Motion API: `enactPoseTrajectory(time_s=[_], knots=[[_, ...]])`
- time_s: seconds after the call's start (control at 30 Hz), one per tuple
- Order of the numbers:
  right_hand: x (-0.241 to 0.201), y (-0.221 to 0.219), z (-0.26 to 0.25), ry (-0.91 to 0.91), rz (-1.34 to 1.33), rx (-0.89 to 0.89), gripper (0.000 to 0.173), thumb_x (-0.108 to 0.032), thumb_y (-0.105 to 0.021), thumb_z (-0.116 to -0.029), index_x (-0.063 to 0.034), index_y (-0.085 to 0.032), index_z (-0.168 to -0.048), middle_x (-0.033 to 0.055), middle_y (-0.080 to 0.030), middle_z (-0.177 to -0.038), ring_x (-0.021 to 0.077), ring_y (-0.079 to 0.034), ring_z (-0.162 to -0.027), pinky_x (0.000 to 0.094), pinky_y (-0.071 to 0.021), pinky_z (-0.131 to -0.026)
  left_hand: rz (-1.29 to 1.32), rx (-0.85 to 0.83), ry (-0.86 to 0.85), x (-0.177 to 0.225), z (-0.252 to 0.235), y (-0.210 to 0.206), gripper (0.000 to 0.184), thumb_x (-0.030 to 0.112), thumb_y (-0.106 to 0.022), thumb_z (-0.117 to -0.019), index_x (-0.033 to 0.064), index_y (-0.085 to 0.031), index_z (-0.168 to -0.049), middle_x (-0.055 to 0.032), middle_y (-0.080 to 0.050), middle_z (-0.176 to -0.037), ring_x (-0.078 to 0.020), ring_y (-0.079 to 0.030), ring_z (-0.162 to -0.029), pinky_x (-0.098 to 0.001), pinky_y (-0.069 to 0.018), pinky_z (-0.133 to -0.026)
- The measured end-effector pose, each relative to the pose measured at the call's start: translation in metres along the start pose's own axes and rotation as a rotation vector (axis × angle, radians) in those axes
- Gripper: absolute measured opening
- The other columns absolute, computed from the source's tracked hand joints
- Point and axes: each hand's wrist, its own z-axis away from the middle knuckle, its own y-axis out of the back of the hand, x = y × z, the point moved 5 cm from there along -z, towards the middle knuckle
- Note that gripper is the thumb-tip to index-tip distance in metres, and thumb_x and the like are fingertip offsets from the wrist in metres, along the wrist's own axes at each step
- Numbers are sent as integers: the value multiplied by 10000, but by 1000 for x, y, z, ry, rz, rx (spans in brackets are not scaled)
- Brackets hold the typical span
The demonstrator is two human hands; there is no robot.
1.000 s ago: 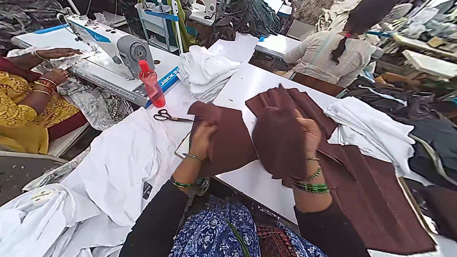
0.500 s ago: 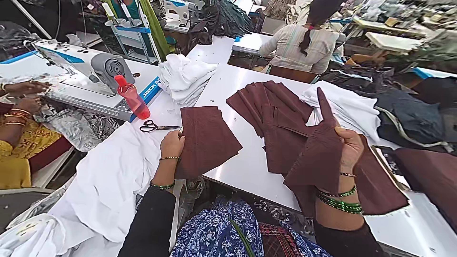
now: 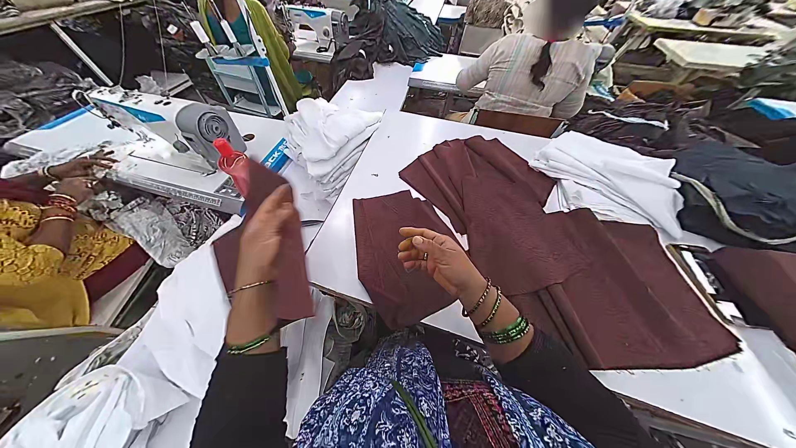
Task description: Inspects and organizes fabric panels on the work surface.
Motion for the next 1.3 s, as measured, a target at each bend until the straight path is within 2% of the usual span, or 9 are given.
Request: enactPoseTrajectory(time_s=[0.13, 0.23, 0.33, 0.43, 0.6, 0.7, 0.87, 1.0, 1.3], knots=[[6, -4, 12, 151, -119, -22, 447, -306, -391, -1078, 6, -441, -1395, 3, -680, -1029, 87, -692, -811, 251, -603, -710, -206, -685, -182, 23, 38, -130, 478, 112, -571, -989, -59, -516, -1432, -185, -598, -1404, -165, -614, -1229, -355, -497, -1044], [-13, 22, 30, 331, -165, 295, 264, -45, -434, -990, -16, -518, -1238, -38, -705, -891, 20, -693, -795, 217, -596, -765, -174, -1199, -397, 31, 77, -181, 506, 206, -581, -1013, -87, -532, -1423, -257, -522, -1480, -292, -482, -1412, -395, -360, -1182], [-39, 68, 72, 511, -152, 528, 286, 42, -416, -921, -56, -548, -1155, -51, -709, -880, 14, -689, -799, 210, -595, -748, -61, -914, -164, 12, 55, -185, 294, 124, -523, -1028, -41, -671, -1223, -104, -695, -1154, -73, -678, -904, -247, -572, -793], [-61, 106, 131, 642, -101, 650, 280, -23, -401, -931, -108, -520, -1169, -90, -714, -927, -9, -692, -889, 198, -589, -827, -302, -701, 41, -31, 18, -198, 231, 114, -512, -1052, 22, -657, -1207, -17, -603, -792, -53, -502, -606, -236, -444, -593], [-70, 132, 179, 799, -172, 666, 317, 23, -331, -943, -120, -578, -1080, -68, -745, -936, -11, -703, -911, 173, -578, -847, -829, -1022, -68, -70, 2, -268, 371, 152, -487, -1075, 57, -570, -1424, -217, -697, -1069, -360, -665, -979, -544, -498, -926], [-60, 135, 186, 779, -186, 703, 320, 32, -338, -941, -118, -569, -1102, -70, -740, -949, -11, -700, -916, 174, -577, -845, -1025, -1150, -128, -89, -3, -295, 347, 180, -553, -1045, 51, -614, -1361, -231, -688, -1179, -405, -651, -1128, -607, -479, -971], [-52, 140, 191, 762, -239, 727, 340, 65, -336, -931, -110, -576, -1098, -64, -748, -946, -17, -703, -900, 156, -579, -822, -1027, -1169, -163, -96, -16, -300, 215, 152, -611, -1007, 14, -704, -1143, -212, -703, -1128, -397, -651, -1124, -610, -479, -965], [-50, 144, 188, 743, -242, 736, 339, 63, -337, -923, -108, -576, -1093, -68, -743, -928, -20, -701, -885, 150, -576, -813, -977, -1215, -158, -99, -18, -296, 272, 143, -597, -1029, 11, -651, -1260, -215, -700, -1149, -391, -657, -1120, -595, -474, -997], [-48, 141, 155, 681, -239, 648, 312, 52, -379, -927, -106, -566, -1121, -59, -748, -939, -4, -711, -886, 174, -591, -819, -677, -1059, -304, -94, -25, -271, 176, 60, -571, -1022, -48, -676, -1114, -212, -689, -1005, -345, -668, -972, -521, -504, -927]])
